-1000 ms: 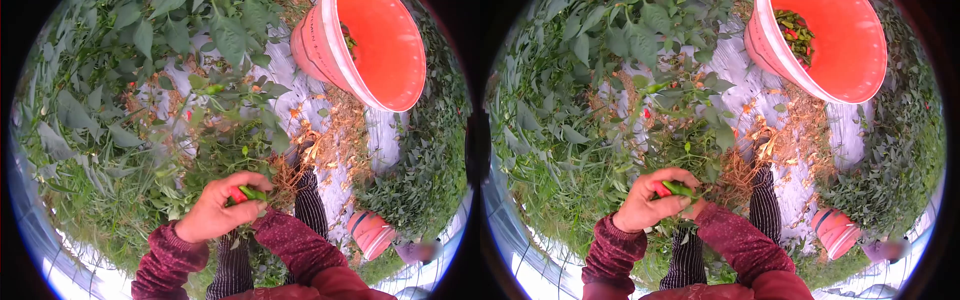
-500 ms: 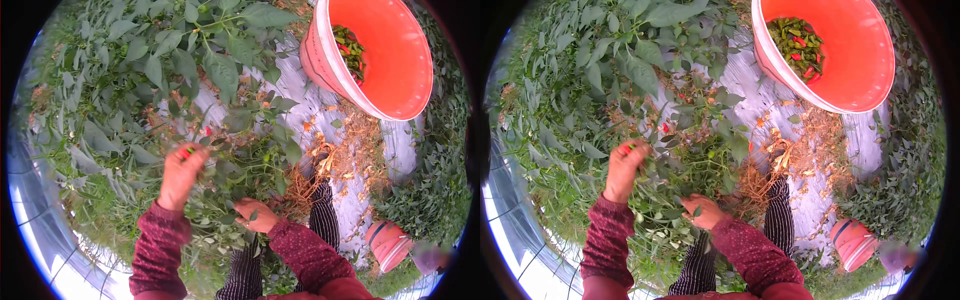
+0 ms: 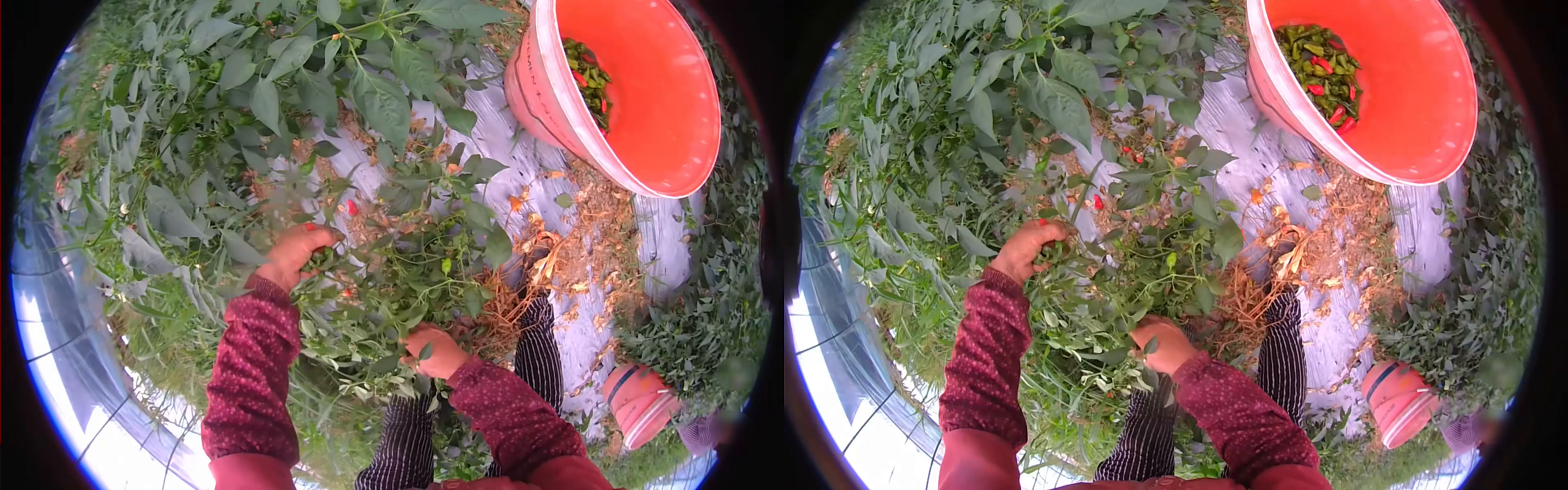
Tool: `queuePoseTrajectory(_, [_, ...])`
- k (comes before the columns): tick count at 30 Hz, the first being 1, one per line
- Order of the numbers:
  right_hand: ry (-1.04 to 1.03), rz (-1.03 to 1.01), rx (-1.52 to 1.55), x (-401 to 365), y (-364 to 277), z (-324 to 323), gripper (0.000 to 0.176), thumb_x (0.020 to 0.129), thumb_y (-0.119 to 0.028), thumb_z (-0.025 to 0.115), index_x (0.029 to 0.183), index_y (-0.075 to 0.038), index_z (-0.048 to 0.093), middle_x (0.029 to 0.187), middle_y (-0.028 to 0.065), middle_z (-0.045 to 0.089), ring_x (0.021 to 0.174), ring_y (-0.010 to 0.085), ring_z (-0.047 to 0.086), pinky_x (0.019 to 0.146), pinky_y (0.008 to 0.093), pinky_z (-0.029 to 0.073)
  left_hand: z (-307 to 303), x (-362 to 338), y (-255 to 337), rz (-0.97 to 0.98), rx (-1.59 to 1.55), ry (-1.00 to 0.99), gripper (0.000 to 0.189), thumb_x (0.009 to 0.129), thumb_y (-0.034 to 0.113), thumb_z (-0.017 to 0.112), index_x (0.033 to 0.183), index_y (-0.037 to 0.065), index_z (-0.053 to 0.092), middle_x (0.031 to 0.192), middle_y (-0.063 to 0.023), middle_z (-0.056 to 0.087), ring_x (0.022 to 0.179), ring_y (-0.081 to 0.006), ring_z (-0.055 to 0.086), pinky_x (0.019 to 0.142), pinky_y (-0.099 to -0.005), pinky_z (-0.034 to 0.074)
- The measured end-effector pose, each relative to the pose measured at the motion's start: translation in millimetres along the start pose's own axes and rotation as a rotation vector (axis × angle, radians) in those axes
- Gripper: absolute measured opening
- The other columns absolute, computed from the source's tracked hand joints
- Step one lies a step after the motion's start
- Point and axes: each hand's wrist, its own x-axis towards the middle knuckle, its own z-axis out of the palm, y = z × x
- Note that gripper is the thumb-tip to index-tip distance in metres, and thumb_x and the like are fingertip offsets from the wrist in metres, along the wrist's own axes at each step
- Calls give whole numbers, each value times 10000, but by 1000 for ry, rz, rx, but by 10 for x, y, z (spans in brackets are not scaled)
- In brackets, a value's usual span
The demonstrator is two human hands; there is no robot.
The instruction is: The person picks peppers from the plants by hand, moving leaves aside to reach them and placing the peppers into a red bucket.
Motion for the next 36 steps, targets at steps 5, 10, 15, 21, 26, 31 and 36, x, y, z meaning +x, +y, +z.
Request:
queuePoseTrajectory(5, [391, -103, 690, 52, -29, -186, 468, 752, -125, 655, 1174, -10, 488, 956, 139, 581, 1001, 283, 541, 872, 347, 428, 166, -207, -187, 254, 363, 63, 153, 751, 190, 608, 853, 77, 613, 813, 18, 564, 671, -89, 493, 587, -288, 406])
queuePoseTrajectory(10, [829, -136, 919, -5, -215, -495, 495, 773, -173, 663, 1201, -22, 466, 1144, 136, 527, 1116, 290, 491, 941, 367, 387, 622, -372, -538, 986, 169, 198, 185, 750, 175, 617, 875, 40, 600, 792, -166, 610, 678, -329, 597, 593, -389, 478])
queuePoseTrajectory(15, [797, -427, 700, 32, -34, -429, 553, 798, -254, 643, 1265, -34, 445, 1324, 164, 405, 1279, 281, 343, 1037, 378, 284, 917, -578, -189, 849, 1159, 99, 326, 661, 219, 708, 928, 63, 608, 777, -128, 616, 724, -280, 623, 625, -373, 488])
queuePoseTrajectory(21, [564, -532, 1903, 55, 36, -318, 223, 891, -65, 512, 1085, 43, 524, 1152, 76, 522, 1080, 151, 482, 947, 297, 373, 803, -457, -317, 1125, 938, 120, 308, 716, 45, 593, 1023, 55, 613, 799, -106, 637, 691, -243, 631, 601, -320, 500])
queuePoseTrajectory(26, [788, -521, 1440, 104, 138, -331, 148, 877, -18, 522, 1015, 36, 522, 964, 29, 561, 873, 139, 550, 848, 268, 428, 583, -1084, 71, 679, 495, 282, 171, 785, 24, 602, 955, 7, 616, 795, -36, 599, 681, -92, 537, 591, -230, 451])
queuePoseTrajectory(31, [874, -224, 854, -9, -54, -474, 289, 735, 6, 607, 1005, -1, 505, 822, 76, 562, 801, 203, 588, 731, 335, 467, 964, -1348, 350, 1119, 482, 94, 170, 765, 37, 640, 934, 26, 625, 773, -62, 605, 649, -148, 581, 577, -264, 472])
queuePoseTrajectory(36, [998, -232, 404, -7, -18, -497, 438, 631, -70, 662, 1038, -31, 506, 769, 127, 552, 763, 305, 565, 698, 386, 456, 1326, -1052, 330, 999, 1087, 244, 245, 737, 180, 655, 955, 68, 636, 794, -108, 613, 640, -301, 614, 573, -379, 487])
